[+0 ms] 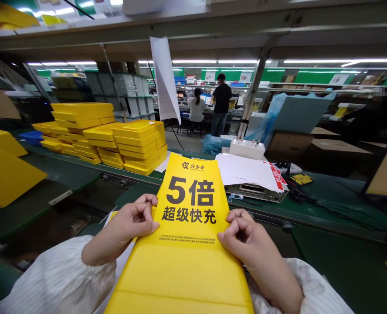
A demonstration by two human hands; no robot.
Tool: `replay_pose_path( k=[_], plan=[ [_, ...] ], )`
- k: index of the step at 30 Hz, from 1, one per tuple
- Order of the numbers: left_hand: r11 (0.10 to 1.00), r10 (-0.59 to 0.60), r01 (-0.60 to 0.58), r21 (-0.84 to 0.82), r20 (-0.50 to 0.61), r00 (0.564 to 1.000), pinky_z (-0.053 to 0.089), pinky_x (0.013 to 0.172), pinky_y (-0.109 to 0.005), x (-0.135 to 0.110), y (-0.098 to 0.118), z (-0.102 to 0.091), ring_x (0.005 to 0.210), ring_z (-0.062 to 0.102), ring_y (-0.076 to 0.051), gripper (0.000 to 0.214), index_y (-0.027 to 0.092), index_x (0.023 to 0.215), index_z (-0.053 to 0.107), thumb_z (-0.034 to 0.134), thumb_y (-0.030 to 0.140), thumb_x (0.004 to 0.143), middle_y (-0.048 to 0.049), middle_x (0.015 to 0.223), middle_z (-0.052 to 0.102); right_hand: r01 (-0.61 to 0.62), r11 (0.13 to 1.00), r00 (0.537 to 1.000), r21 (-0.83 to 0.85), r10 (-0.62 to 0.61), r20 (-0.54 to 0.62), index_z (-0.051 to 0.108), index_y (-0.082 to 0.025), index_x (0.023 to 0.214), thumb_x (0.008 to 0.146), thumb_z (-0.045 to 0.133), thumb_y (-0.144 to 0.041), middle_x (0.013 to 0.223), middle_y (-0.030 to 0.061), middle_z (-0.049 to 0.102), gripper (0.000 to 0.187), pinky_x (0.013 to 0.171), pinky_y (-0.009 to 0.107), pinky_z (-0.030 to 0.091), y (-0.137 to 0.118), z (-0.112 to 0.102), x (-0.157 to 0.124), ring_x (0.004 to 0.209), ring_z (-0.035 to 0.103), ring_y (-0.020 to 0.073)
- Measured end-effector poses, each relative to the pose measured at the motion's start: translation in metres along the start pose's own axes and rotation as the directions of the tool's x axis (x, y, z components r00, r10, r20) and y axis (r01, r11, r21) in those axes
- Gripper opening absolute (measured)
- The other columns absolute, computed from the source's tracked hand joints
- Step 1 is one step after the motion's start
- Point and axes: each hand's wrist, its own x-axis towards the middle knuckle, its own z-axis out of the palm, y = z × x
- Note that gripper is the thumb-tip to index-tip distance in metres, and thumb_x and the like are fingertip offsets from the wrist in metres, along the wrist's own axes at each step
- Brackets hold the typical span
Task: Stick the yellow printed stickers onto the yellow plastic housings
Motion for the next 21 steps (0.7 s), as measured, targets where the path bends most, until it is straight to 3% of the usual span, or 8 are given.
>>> replay_pose_path(
  k=[4, 8, 10, 12, 15, 17, 19, 21],
  plan=[
    [0.999, 0.014, -0.013, -0.044, 0.024, 1.0, 0.042, 0.075, -0.029, -0.001, -0.003, -0.001, 0.092, 0.047, -0.018, 0.032, 0.015, 0.05, 0.043, 0.073, 0.024, 0.055, -0.0027, 0.1, 0.037, 0.011, 1.0, 1.0, -0.01, -0.011, -0.012, 0.046, -0.017, 0.055, 0.063, 0.071, -0.043, 0.103, 0.0039, 0.037, 0.037, 0.066, 0.023, 0.046, 0.003, 0.002, -0.001, 0.095, 0.045, 0.0209],
    [0.978, -0.043, 0.045, -0.206, 0.014, 0.999, 0.046, 0.074, -0.032, -0.007, -0.005, -0.001, 0.092, 0.052, -0.018, 0.043, 0.02, 0.067, 0.036, 0.077, 0.02, 0.053, 0.001, 0.102, 0.04, 0.001, 0.984, 1.0, 0.177, 0.0, -0.006, 0.04, -0.021, 0.065, 0.061, 0.074, -0.037, 0.097, 0.0014, 0.045, 0.038, 0.071, 0.033, 0.049, 0.009, -0.001, 0.002, 0.09, 0.051, 0.0213],
    [0.975, -0.098, 0.09, -0.202, -0.03, 0.995, 0.046, 0.075, -0.034, -0.013, -0.007, 0.001, 0.092, 0.053, -0.019, 0.047, 0.024, 0.083, 0.041, 0.077, 0.023, 0.054, -0.0002, 0.108, 0.043, 0.138, 0.99, 0.986, 0.006, -0.137, -0.1, 0.043, -0.023, 0.07, 0.061, 0.074, -0.038, 0.095, 0.0015, 0.049, 0.036, 0.071, 0.037, 0.049, 0.006, -0.004, 0.003, 0.086, 0.053, 0.0219],
    [0.951, -0.166, 0.148, -0.273, -0.043, 0.985, 0.045, 0.082, -0.037, -0.019, -0.01, 0.003, 0.101, 0.053, -0.022, 0.059, 0.03, 0.105, 0.039, 0.076, 0.026, 0.059, -0.0034, 0.122, 0.042, 0.331, 0.885, 0.92, -0.327, -0.379, -0.094, 0.055, -0.026, 0.079, 0.068, 0.068, -0.041, 0.106, 0.0047, 0.053, 0.023, 0.081, 0.04, 0.046, -0.004, -0.002, 0.002, 0.096, 0.052, 0.0251],
    [0.824, -0.233, 0.259, -0.504, 0.115, 0.966, 0.042, 0.09, -0.037, -0.025, -0.015, 0.006, 0.114, 0.048, -0.025, 0.058, 0.031, 0.119, 0.037, 0.067, 0.039, 0.069, -0.0062, 0.135, 0.039, 0.575, 0.656, 0.818, -0.488, -0.443, 0.368, 0.057, -0.029, 0.114, 0.084, 0.048, -0.045, 0.133, 0.004, 0.044, 0.036, 0.104, 0.04, 0.029, -0.029, 0.018, -0.001, 0.124, 0.037, 0.0246],
    [0.746, -0.261, 0.352, -0.566, 0.239, 0.935, 0.042, 0.09, -0.039, -0.026, -0.017, 0.007, 0.116, 0.047, -0.028, 0.052, 0.026, 0.115, 0.048, 0.06, 0.051, 0.071, -0.0084, 0.129, 0.049, 0.701, 0.578, 0.652, -0.418, -0.282, 0.703, 0.044, -0.027, 0.13, 0.085, 0.045, -0.049, 0.14, 0.0017, 0.036, 0.049, 0.11, 0.037, 0.016, -0.044, 0.038, 0.005, 0.13, 0.029, 0.0224],
    [0.74, -0.288, 0.361, -0.568, 0.219, 0.932, 0.042, 0.09, -0.039, -0.023, -0.019, 0.006, 0.116, 0.047, -0.03, 0.053, 0.024, 0.109, 0.055, 0.06, 0.056, 0.067, -0.0082, 0.121, 0.056, 0.79, 0.496, 0.503, -0.362, -0.186, 0.844, 0.036, -0.029, 0.133, 0.082, 0.052, -0.05, 0.141, 0.0002, 0.032, 0.058, 0.111, 0.04, 0.005, -0.052, 0.057, 0.025, 0.132, 0.023, 0.0226],
    [0.778, -0.29, 0.3, -0.552, 0.109, 0.951, 0.041, 0.093, -0.037, -0.017, -0.022, 0.004, 0.116, 0.047, -0.028, 0.05, 0.025, 0.106, 0.057, 0.061, 0.055, 0.067, -0.0053, 0.117, 0.06, 0.812, 0.426, 0.512, -0.4, -0.191, 0.837, 0.035, -0.033, 0.133, 0.08, 0.055, -0.049, 0.141, -0.002, 0.031, 0.059, 0.11, 0.047, -0.001, -0.053, 0.067, 0.065, 0.133, 0.019, 0.0229]
  ],
)
